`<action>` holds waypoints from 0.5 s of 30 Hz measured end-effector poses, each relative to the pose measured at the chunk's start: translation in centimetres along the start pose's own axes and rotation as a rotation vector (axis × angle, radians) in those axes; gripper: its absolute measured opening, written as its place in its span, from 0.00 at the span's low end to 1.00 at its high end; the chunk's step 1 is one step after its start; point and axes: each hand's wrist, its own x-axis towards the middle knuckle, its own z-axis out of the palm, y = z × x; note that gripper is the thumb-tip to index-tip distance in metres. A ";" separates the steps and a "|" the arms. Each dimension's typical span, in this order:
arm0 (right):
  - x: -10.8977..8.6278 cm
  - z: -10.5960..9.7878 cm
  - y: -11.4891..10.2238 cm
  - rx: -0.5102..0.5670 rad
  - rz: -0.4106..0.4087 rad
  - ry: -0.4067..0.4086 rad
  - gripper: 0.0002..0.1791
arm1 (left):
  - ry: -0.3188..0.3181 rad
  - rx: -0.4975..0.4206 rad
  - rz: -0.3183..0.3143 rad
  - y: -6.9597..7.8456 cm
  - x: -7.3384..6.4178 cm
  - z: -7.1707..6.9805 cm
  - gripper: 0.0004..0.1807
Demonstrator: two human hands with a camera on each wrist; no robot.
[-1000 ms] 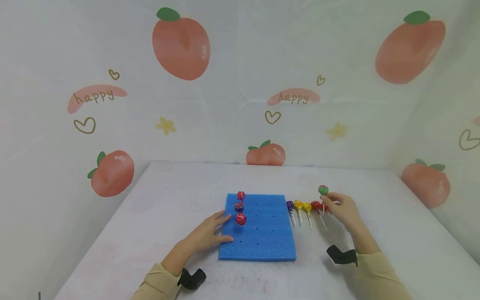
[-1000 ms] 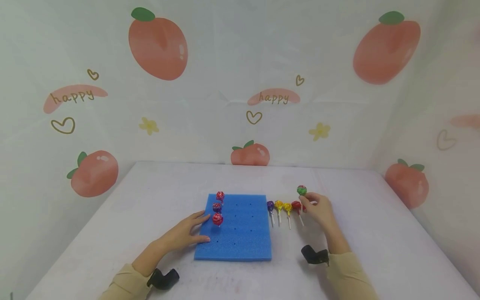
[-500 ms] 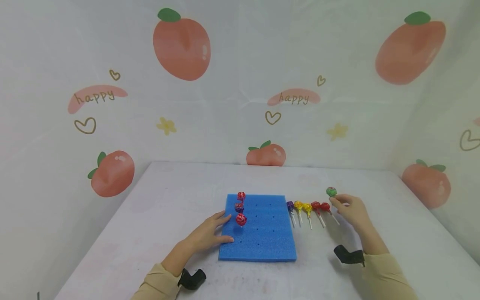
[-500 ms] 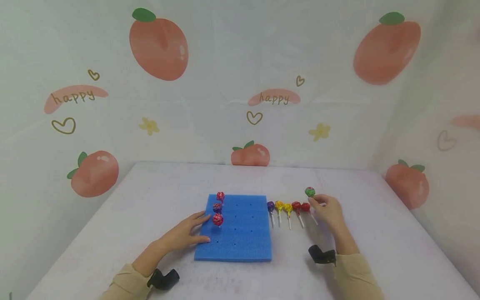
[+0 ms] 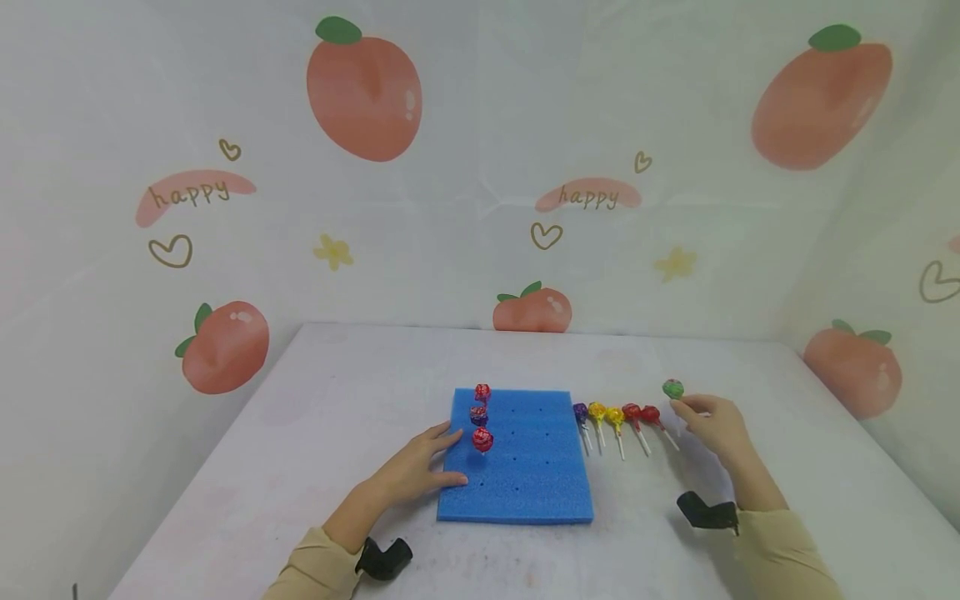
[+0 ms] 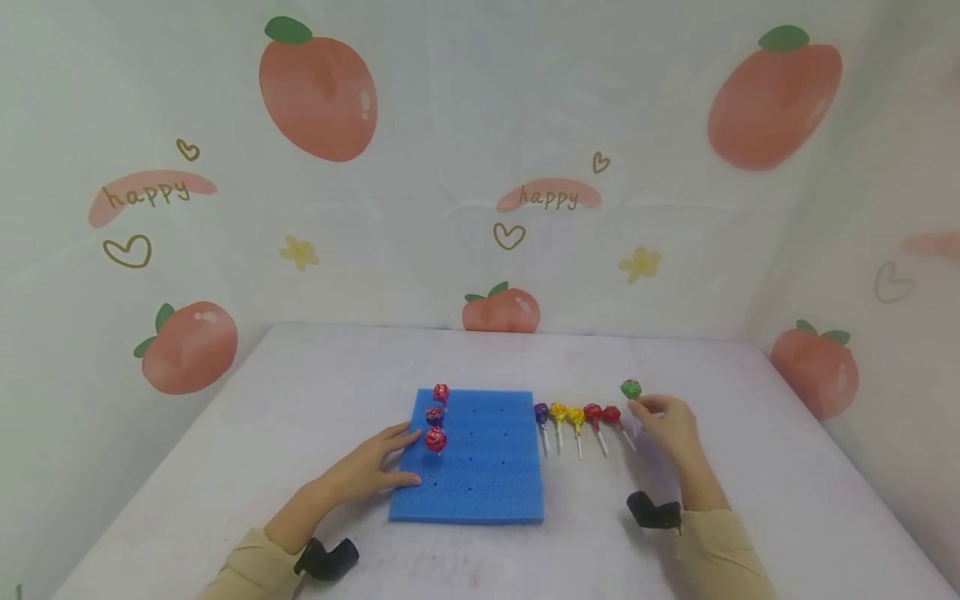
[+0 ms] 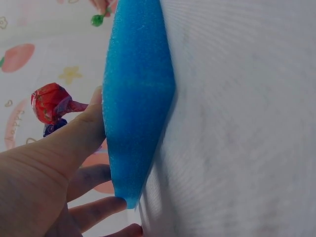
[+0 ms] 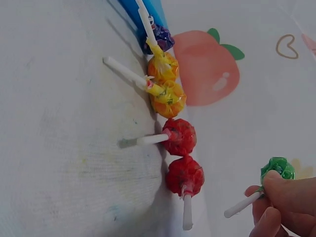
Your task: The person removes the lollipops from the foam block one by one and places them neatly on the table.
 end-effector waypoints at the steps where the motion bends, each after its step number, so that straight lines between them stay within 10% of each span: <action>1: 0.0 0.0 0.1 -0.001 0.002 -0.002 0.29 | 0.000 0.001 0.001 0.0 0.0 0.0 0.41; 15: 0.3 0.0 1.3 -0.016 0.080 -0.072 0.33 | 0.007 0.007 0.009 0.1 -0.1 -0.1 0.40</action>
